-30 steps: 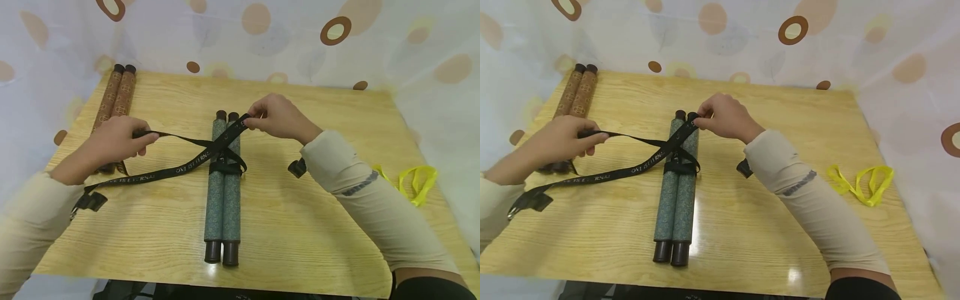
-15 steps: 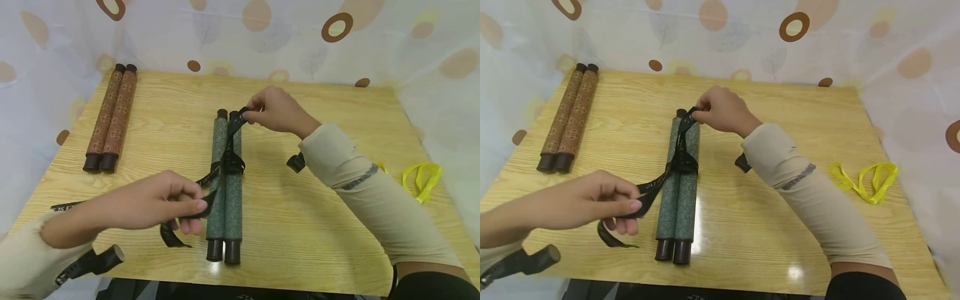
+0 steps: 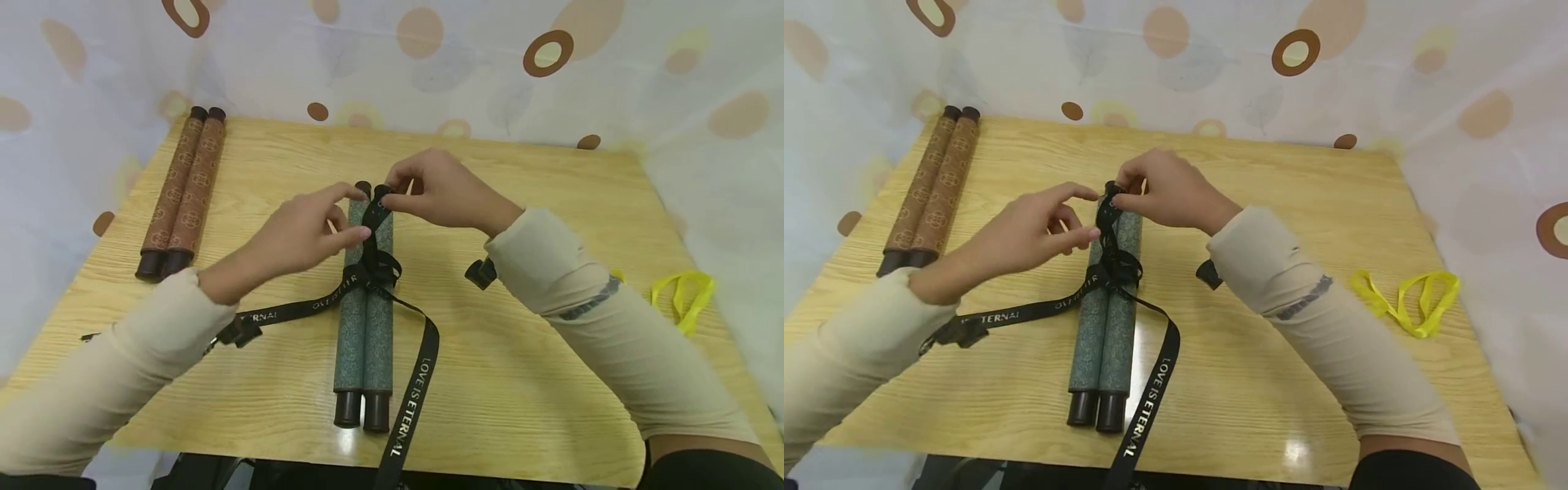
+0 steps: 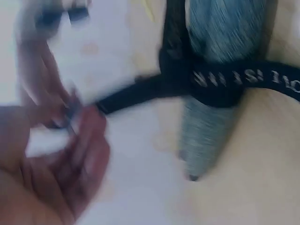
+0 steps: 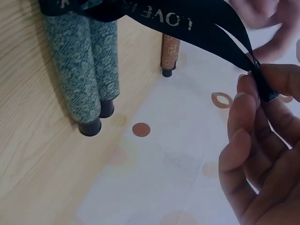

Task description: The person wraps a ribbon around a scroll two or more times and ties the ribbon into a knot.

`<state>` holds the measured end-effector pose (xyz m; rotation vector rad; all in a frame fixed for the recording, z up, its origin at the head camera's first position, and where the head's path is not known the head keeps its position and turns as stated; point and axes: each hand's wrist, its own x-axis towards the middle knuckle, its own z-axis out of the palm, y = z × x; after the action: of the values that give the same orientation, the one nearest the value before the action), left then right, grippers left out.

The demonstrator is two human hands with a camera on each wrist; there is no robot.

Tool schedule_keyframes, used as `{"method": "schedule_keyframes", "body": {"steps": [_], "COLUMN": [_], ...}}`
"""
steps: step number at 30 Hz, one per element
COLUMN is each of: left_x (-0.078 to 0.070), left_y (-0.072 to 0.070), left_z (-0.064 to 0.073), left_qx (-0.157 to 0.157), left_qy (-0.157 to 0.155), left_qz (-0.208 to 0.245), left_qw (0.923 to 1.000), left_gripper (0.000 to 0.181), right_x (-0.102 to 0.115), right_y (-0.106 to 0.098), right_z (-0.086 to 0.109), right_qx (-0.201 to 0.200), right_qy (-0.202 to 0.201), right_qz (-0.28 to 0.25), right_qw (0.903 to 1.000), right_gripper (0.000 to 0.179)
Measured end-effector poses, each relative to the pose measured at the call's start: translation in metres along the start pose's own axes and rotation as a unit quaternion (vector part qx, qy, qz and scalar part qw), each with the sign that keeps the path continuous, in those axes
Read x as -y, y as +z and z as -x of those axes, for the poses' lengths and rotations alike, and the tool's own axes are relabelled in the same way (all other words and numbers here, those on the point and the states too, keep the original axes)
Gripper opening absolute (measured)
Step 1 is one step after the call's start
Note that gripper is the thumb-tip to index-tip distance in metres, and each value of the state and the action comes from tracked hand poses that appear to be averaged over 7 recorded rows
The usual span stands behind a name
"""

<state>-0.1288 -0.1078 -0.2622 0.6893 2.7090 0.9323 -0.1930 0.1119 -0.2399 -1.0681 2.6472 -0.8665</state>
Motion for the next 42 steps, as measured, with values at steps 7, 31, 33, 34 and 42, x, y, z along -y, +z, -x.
{"method": "schedule_keyframes", "body": {"steps": [7, 31, 33, 34, 42], "left_x": [0.040, 0.067, 0.068, 0.069, 0.072], "left_y": [-0.003, -0.003, -0.002, -0.001, 0.000], "left_z": [-0.025, -0.016, -0.015, -0.015, -0.013], "left_qx": [0.076, 0.021, 0.021, 0.021, 0.016], "left_qy": [0.006, -0.015, -0.016, -0.018, -0.022], "left_qz": [0.221, 0.270, 0.270, 0.269, 0.269], "left_qw": [0.9722, 0.9626, 0.9624, 0.9626, 0.9627], "left_gripper": [0.042, 0.019, 0.018, 0.018, 0.018], "right_x": [0.010, -0.084, -0.084, -0.084, -0.085], "right_y": [0.006, 0.090, 0.092, 0.093, 0.095], "right_z": [-0.002, -0.012, -0.013, -0.013, -0.010], "right_qx": [0.010, 0.063, 0.068, 0.068, 0.078], "right_qy": [-0.044, -0.006, 0.000, 0.003, -0.011], "right_qz": [0.000, -0.005, -0.020, -0.028, -0.102], "right_qw": [0.9990, 0.9980, 0.9975, 0.9973, 0.9917], "right_gripper": [0.009, 0.022, 0.024, 0.025, 0.019]}}
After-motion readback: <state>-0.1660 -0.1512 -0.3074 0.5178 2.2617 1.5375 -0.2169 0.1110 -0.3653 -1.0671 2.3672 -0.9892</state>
